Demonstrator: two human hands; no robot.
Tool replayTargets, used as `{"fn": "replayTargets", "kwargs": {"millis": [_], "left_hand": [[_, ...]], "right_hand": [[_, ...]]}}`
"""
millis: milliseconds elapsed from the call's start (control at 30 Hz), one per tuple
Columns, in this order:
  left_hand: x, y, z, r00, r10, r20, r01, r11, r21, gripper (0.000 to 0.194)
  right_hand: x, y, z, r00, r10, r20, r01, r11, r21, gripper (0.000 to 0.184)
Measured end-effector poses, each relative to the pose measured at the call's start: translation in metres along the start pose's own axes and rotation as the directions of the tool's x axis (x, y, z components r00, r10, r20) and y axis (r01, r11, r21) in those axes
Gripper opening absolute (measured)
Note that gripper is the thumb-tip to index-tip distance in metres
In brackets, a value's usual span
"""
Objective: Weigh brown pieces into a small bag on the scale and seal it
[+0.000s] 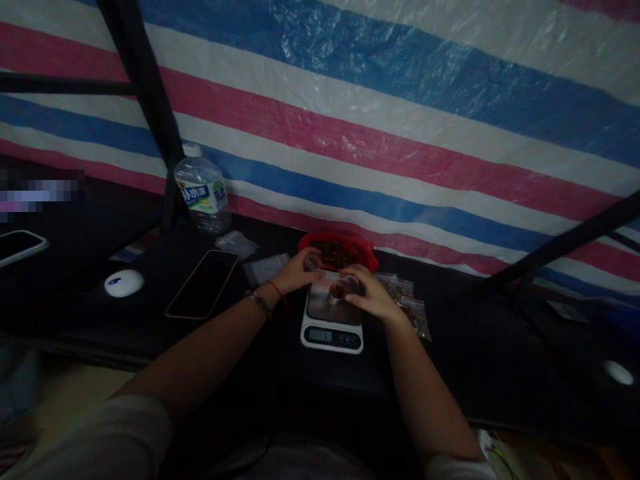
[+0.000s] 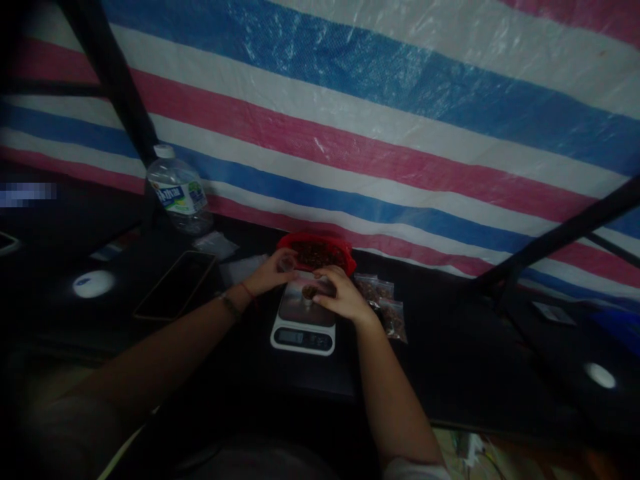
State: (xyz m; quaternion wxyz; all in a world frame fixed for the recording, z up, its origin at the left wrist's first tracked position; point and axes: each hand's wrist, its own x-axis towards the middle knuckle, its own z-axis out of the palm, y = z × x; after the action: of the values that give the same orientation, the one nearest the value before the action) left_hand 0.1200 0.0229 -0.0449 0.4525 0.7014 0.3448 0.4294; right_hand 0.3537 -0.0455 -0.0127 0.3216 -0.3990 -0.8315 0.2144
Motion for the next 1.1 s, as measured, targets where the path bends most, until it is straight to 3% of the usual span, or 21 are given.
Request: {"fn": "replayTargets", "kwargs": {"millis": [100,233,467,700,900,1100], "left_hand": [[-0.002,-0.001,0.001,0.998,-0.023,0.059,0.024,1.0,-0.008,0.057],[-0.003,-0.002,0.001,0.995,-0.013,0.096,0.015,1.0,-0.02,0.054],[-0.004,0.002,-0.002,0.992,-0.022,0.123,0.022,1.0,-0.002,0.044],[-0.003,0.003,-0.002,0.998,0.032,0.056,-0.034,0.999,0.035,0.038],[-0.004,0.005,0.0,0.998,0.036,0.058,-0.046,0.981,0.188,0.044],[-0.004,0.006,0.001,0.993,0.09,0.078,-0.109,0.951,0.291,0.047]], "right_hand": [[0.001,-0.002,0.003,0.999,0.045,0.022,-0.044,0.998,-0.04,0.059],[0.003,-0.004,0.006,0.995,0.084,0.048,-0.078,0.991,-0.11,0.06],[0.006,-0.004,0.006,0.996,0.018,0.09,-0.008,0.994,-0.112,0.032],[0.003,0.007,0.014,0.985,0.15,-0.089,-0.144,0.987,0.069,0.04],[0.017,0.008,0.022,0.962,0.186,-0.2,-0.112,0.936,0.333,0.042],[0.039,-0.007,0.019,0.974,0.127,-0.187,-0.098,0.983,0.156,0.046]]}}
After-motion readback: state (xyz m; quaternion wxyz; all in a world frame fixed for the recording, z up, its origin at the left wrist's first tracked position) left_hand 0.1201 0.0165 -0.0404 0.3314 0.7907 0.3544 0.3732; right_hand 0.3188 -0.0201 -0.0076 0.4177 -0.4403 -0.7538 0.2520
